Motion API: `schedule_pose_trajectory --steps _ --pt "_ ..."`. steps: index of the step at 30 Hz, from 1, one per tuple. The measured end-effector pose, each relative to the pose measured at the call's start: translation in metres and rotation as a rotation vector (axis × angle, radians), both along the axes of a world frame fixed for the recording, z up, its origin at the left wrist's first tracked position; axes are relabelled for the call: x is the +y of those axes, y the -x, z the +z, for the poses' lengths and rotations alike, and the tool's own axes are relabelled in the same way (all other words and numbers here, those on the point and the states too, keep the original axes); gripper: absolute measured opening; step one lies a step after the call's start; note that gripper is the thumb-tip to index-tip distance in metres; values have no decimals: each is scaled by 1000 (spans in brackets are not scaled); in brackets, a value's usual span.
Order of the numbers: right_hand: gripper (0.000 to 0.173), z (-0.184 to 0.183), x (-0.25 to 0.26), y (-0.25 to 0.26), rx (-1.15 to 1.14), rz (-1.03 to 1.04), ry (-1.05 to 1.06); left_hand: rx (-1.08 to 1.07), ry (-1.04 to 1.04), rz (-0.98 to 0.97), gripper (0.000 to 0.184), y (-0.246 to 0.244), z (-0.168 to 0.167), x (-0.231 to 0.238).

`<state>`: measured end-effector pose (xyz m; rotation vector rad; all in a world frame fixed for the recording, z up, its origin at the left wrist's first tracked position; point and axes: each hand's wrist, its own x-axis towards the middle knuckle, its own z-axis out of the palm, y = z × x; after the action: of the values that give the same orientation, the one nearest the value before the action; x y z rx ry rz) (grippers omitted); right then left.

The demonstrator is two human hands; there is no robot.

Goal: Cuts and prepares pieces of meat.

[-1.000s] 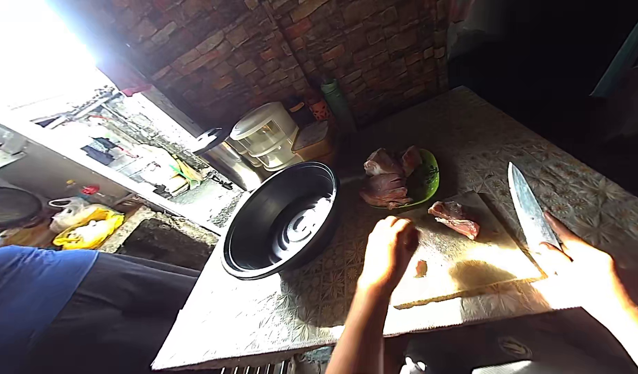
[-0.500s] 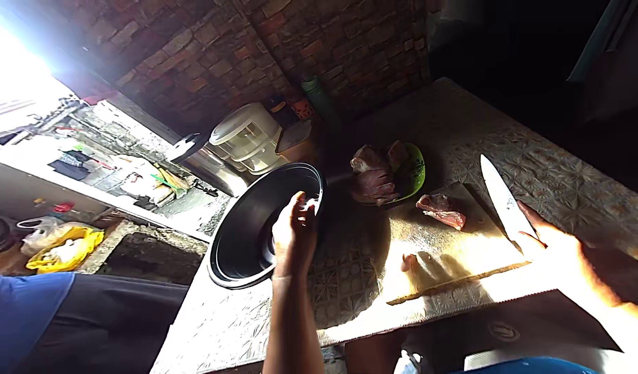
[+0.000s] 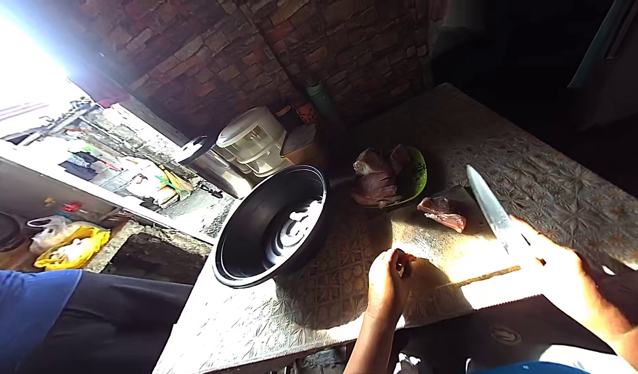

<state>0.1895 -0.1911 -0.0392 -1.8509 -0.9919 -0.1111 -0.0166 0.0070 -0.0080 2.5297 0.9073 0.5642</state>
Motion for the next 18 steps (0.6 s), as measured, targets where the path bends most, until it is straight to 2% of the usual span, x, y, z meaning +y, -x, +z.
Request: schedule_pose_trajectory --steps 4,7,10,18 --pt "34 6 -1 29 -226 159 -15 -47 -9 -20 14 -10 -6 -7" --pt "42 16 -3 50 -319 233 94 -85 -60 -13 16 -11 -11 -7" --pt "48 15 -5 57 -400 298 164 -102 -86 4 9 -11 -11 -9" --pt "46 23 -12 59 -475 335 259 -137 -132 -45 7 -8 -18 -1"
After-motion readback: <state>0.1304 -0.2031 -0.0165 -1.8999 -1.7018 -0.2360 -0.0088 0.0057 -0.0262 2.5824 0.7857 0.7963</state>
